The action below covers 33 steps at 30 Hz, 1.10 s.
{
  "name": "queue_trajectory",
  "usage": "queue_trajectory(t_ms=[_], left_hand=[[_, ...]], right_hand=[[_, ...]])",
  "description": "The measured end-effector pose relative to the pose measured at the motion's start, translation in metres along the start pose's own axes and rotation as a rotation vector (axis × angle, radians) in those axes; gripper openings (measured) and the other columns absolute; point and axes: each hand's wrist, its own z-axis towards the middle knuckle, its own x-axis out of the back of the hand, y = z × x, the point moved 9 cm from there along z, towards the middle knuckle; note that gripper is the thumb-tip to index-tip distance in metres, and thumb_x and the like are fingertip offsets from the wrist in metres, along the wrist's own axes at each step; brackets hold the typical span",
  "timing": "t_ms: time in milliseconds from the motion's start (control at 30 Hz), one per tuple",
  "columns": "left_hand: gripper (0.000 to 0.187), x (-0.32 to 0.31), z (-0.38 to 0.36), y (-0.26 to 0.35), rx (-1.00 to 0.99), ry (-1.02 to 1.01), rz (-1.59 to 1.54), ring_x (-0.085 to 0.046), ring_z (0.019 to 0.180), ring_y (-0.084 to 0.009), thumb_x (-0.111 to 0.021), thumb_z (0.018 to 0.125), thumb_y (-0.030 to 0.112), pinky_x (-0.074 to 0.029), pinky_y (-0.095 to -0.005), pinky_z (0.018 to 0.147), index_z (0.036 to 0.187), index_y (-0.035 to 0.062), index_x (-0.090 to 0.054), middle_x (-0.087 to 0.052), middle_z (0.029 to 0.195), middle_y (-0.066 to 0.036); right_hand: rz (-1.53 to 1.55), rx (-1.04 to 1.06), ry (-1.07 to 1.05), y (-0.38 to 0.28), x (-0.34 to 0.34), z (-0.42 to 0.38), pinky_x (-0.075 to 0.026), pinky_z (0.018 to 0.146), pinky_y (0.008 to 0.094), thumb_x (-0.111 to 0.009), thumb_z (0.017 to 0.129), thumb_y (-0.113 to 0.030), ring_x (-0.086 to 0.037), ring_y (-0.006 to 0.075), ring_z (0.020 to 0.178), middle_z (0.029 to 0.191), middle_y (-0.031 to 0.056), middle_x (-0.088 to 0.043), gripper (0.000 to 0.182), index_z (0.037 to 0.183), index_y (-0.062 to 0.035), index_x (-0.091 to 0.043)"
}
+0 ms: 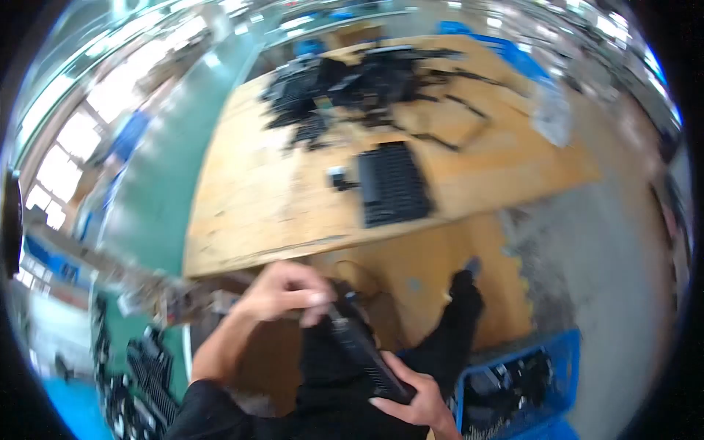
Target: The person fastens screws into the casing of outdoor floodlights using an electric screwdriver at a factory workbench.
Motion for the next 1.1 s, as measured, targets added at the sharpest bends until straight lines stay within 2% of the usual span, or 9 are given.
queue_trajectory(t_ms=[167, 233, 333, 367, 467, 667, 733, 1000, 1100], left_hand=[[0.041, 0.037, 0.004, -0.002, -0.112, 0.228, -0.112, -0.070, 0.077, -0.0137, -0.067, 0.106, 0.017, -0.059, -0.0294, 0.071, 0.142, -0.0021, -0.064, -0.076, 0.097, -0.010], [0.033, 0.109, 0.003, -0.002, -0.191, 0.604, 0.247, -0.069, 0.079, -0.0111, -0.068, 0.106, 0.014, -0.059, -0.0288, 0.072, 0.135, -0.0020, -0.070, -0.076, 0.098, -0.008], [0.024, 0.213, -0.001, 0.000, -0.205, 0.866, 0.592, -0.069, 0.075, -0.0098, -0.069, 0.103, 0.009, -0.058, -0.0279, 0.070, 0.121, -0.0041, -0.076, -0.078, 0.094, -0.008], [0.020, 0.231, 0.002, 0.006, -0.147, 0.935, 0.855, -0.073, 0.077, -0.0187, -0.070, 0.101, 0.010, -0.059, -0.0337, 0.073, 0.115, -0.0023, -0.078, -0.078, 0.096, -0.012], [0.017, 0.225, 0.027, 0.014, -0.280, 0.842, 1.230, -0.074, 0.087, -0.0318, -0.070, 0.097, 0.009, -0.058, -0.0393, 0.081, 0.108, 0.0000, -0.080, -0.077, 0.101, -0.016], [0.016, 0.213, 0.048, 0.006, -0.239, 0.727, 1.365, -0.071, 0.095, -0.0400, -0.067, 0.093, 0.005, -0.056, -0.0452, 0.085, 0.103, 0.0003, -0.078, -0.073, 0.102, -0.018], [0.011, 0.205, 0.053, 0.009, -0.265, 0.678, 1.407, -0.068, 0.093, -0.0439, -0.061, 0.081, -0.001, -0.055, -0.0521, 0.081, 0.087, 0.0008, -0.071, -0.068, 0.095, -0.022], [0.008, 0.156, 0.073, 0.029, -0.170, 0.761, 1.304, -0.071, 0.094, -0.0368, -0.068, 0.094, 0.004, -0.057, -0.0426, 0.080, 0.096, 0.0011, -0.075, -0.073, 0.098, -0.015], [0.010, 0.073, 0.097, 0.050, -0.599, 0.604, 1.216, -0.071, 0.099, -0.0312, -0.073, 0.092, 0.002, -0.057, -0.0392, 0.085, 0.100, 0.0002, -0.076, -0.075, 0.106, -0.012]], right_hand=[[0.089, -0.008, 0.093, 0.013, 0.004, 0.031, -0.056, 0.092, 0.0297, -0.089, 0.080, -0.005, -0.074, 0.0160, 0.096, 0.117, 0.0174, -0.076, 0.090, 0.156, 0.0107, -0.044], [0.112, -0.033, 0.145, 0.012, 0.013, 0.040, -0.058, 0.086, 0.0299, -0.088, 0.080, -0.004, -0.074, 0.0169, 0.092, 0.111, 0.0153, -0.077, 0.092, 0.157, 0.0104, -0.041], [0.137, -0.022, 0.184, 0.019, 0.028, 0.044, -0.059, 0.085, 0.0301, -0.086, 0.080, -0.004, -0.074, 0.0168, 0.092, 0.111, 0.0161, -0.076, 0.092, 0.158, 0.0094, -0.041], [0.149, -0.043, 0.210, 0.023, 0.032, 0.044, -0.059, 0.083, 0.0295, -0.084, 0.081, -0.003, -0.074, 0.0162, 0.090, 0.108, 0.0150, -0.075, 0.090, 0.158, 0.0098, -0.040], [0.158, -0.071, 0.250, 0.036, 0.041, 0.047, -0.058, 0.081, 0.0289, -0.083, 0.081, -0.003, -0.071, 0.0148, 0.086, 0.103, 0.0130, -0.073, 0.089, 0.159, 0.0095, -0.039], [0.186, -0.118, 0.296, 0.042, 0.049, 0.053, -0.057, 0.071, 0.0256, -0.082, 0.083, -0.003, -0.067, 0.0119, 0.079, 0.098, 0.0104, -0.071, 0.092, 0.161, 0.0077, -0.036], [0.165, -0.161, 0.351, 0.042, 0.058, 0.047, -0.056, 0.069, 0.0247, -0.082, 0.083, -0.003, -0.066, 0.0109, 0.078, 0.098, 0.0098, -0.071, 0.092, 0.162, 0.0071, -0.036], [0.169, -0.151, 0.369, 0.044, 0.076, 0.047, -0.051, 0.060, 0.0232, -0.079, 0.088, 0.001, -0.063, 0.0072, 0.068, 0.097, 0.0057, -0.070, 0.087, 0.163, 0.0037, -0.036], [0.132, -0.156, 0.355, 0.042, 0.077, 0.053, -0.051, 0.060, 0.0223, -0.079, 0.088, -0.001, -0.063, 0.0070, 0.068, 0.098, 0.0056, -0.070, 0.086, 0.163, 0.0033, -0.036]])
